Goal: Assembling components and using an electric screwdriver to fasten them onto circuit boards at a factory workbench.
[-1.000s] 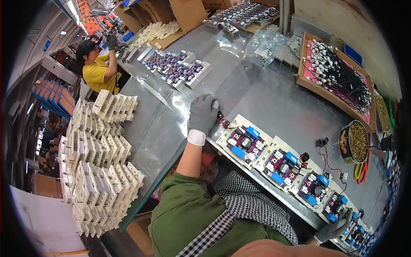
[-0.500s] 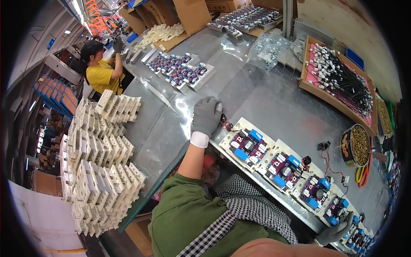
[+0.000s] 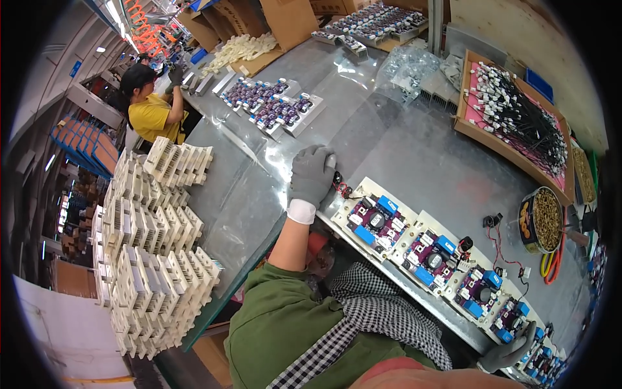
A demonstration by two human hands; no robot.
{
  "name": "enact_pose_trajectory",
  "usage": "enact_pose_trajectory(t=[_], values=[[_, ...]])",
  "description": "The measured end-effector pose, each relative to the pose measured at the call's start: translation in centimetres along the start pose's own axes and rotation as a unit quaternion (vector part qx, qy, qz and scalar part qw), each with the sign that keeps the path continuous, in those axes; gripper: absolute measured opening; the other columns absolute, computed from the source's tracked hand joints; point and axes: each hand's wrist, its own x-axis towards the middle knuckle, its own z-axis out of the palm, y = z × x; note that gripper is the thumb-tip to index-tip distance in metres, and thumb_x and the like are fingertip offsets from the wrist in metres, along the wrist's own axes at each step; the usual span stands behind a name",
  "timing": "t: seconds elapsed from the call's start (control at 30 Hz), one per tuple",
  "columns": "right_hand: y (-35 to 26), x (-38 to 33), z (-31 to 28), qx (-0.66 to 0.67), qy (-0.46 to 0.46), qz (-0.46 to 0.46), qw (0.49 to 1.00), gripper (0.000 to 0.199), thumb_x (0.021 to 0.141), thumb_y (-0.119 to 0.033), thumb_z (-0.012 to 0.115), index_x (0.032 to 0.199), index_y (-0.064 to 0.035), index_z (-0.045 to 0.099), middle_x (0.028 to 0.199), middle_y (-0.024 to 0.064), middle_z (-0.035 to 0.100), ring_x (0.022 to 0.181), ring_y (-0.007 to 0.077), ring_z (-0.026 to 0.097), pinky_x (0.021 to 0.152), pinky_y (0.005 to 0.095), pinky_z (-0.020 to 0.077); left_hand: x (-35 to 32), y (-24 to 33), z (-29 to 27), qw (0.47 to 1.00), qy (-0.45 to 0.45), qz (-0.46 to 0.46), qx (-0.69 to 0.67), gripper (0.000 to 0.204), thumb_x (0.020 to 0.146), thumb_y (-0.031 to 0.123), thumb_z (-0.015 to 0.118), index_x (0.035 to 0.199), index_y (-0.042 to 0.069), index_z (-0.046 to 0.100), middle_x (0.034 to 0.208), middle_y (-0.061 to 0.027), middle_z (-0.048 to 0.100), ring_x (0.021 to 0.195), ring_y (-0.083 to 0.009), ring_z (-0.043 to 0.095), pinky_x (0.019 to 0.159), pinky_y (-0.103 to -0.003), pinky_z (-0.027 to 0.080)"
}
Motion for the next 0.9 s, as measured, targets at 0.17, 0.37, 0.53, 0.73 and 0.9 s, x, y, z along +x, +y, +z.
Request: enact_pose_trajectory(t=[0.17, 0.37, 0.53, 0.73, 0.9], values=[[0.16, 0.18, 0.27, -0.004, -0.005, -0.007, 1.0, 0.048, 0.111, -0.025, 0.034, 0.14, 0.011, 0.047, 0.141, 0.0227, 0.052, 0.131, 0.031, 0.053, 0.113, 0.0415, 0.0439, -0.17, -0.24, -0.25, 1.0, -0.004, -0.001, 0.008, 0.019, 0.091, 0.023, 0.064, 0.103, 0.01, 0.071, 0.11, -0.0132, 0.07, 0.104, -0.0349, 0.064, 0.091, -0.045, 0.05], [-0.18, 0.18, -0.01, -0.001, -0.004, 0.001, 1.0, 0.047, 0.11, -0.021, 0.032, 0.138, 0.0143, 0.046, 0.141, 0.0254, 0.05, 0.13, 0.0339, 0.053, 0.112, 0.0434, 0.0458, 0.08, 0.03, 0.12, 1.0, -0.001, 0.009, 0.005, 0.02, 0.091, 0.023, 0.063, 0.104, 0.01, 0.071, 0.11, -0.0133, 0.07, 0.104, -0.035, 0.064, 0.091, -0.045, 0.05], [0.37, 0.13, 0.06, 0.02, -0.009, -0.001, 1.0, 0.049, 0.111, -0.025, 0.033, 0.141, 0.0117, 0.045, 0.142, 0.0229, 0.051, 0.131, 0.0306, 0.052, 0.114, 0.0409, 0.0425, -0.1, 0.06, -0.33, 1.0, -0.004, -0.002, 0.009, 0.02, 0.091, 0.023, 0.063, 0.104, 0.01, 0.072, 0.11, -0.0128, 0.07, 0.104, -0.0345, 0.063, 0.092, -0.045, 0.049], [0.35, -0.02, -0.06, 0.012, -0.01, 0.003, 1.0, 0.05, 0.111, -0.027, 0.034, 0.142, 0.0112, 0.044, 0.143, 0.0229, 0.05, 0.133, 0.0305, 0.05, 0.116, 0.0413, 0.0404, 0.0, 0.24, -0.32, 1.0, -0.016, -0.016, -0.009, 0.02, 0.09, 0.022, 0.064, 0.103, 0.01, 0.071, 0.109, -0.0133, 0.069, 0.106, -0.0357, 0.062, 0.096, -0.046, 0.047], [0.42, 0.06, -0.12, 0.02, -0.015, 0.014, 1.0, 0.051, 0.11, -0.028, 0.034, 0.142, 0.0113, 0.044, 0.144, 0.023, 0.049, 0.133, 0.0305, 0.05, 0.116, 0.0417, 0.0403, -0.11, 0.31, -0.42, 1.0, -0.02, -0.019, -0.009, 0.02, 0.09, 0.022, 0.064, 0.104, 0.01, 0.071, 0.109, -0.0131, 0.069, 0.106, -0.0357, 0.062, 0.096, -0.046, 0.047]])
